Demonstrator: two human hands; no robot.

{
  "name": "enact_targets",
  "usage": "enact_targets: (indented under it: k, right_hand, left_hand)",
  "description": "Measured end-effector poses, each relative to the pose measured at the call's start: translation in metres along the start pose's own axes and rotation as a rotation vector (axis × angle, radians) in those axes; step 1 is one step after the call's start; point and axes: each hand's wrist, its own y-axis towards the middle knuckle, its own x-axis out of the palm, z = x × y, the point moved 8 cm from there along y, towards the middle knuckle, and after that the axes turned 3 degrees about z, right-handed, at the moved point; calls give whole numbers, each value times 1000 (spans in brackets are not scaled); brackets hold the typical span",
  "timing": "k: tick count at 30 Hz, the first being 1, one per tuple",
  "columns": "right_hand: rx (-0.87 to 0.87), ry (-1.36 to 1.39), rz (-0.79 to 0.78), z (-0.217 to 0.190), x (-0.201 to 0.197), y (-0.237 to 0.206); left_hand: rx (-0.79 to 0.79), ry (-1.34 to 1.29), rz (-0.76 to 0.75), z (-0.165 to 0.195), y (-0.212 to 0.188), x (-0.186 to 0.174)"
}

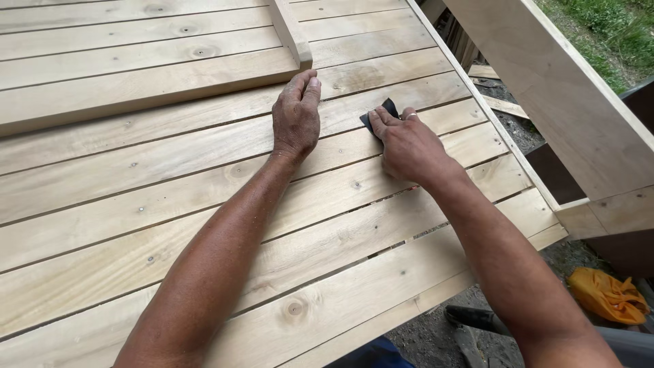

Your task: The person sands a slatted wooden table with a sheet of sandpaper, rubbing the plank surfaces by hand, then sands the table's edge and frame members, steadying the wood with the other hand while working around the piece.

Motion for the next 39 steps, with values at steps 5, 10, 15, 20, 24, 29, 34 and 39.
enact_targets:
  k: [5, 10, 15, 20, 24, 29, 34, 39]
  right_hand:
    - [-47, 44, 81, 7, 4, 13]
    - [59, 158, 50, 17, -4, 5]
    - [-68, -25, 170, 7, -12, 12]
    - [36, 93, 18, 21, -6, 19]
    - [-28, 0, 175, 14, -16, 12]
    - [44, 190, 120, 30, -17, 4]
    - [18, -9, 86, 28, -21, 3]
    - [143, 213, 9, 37, -23, -3]
  left_hand:
    - [-102, -63, -63, 11, -17, 1]
    - [-29, -21, -36, 30, -6, -6]
    - [-35, -13, -77, 31, -15, 0]
    - [216, 348, -311, 51, -20, 28]
    - [294, 474, -405, 52, -35, 42]
    - [311, 478, -373, 61, -37, 40]
    - [305, 468, -391, 66, -37, 41]
    - [275, 519, -412, 58, -36, 46]
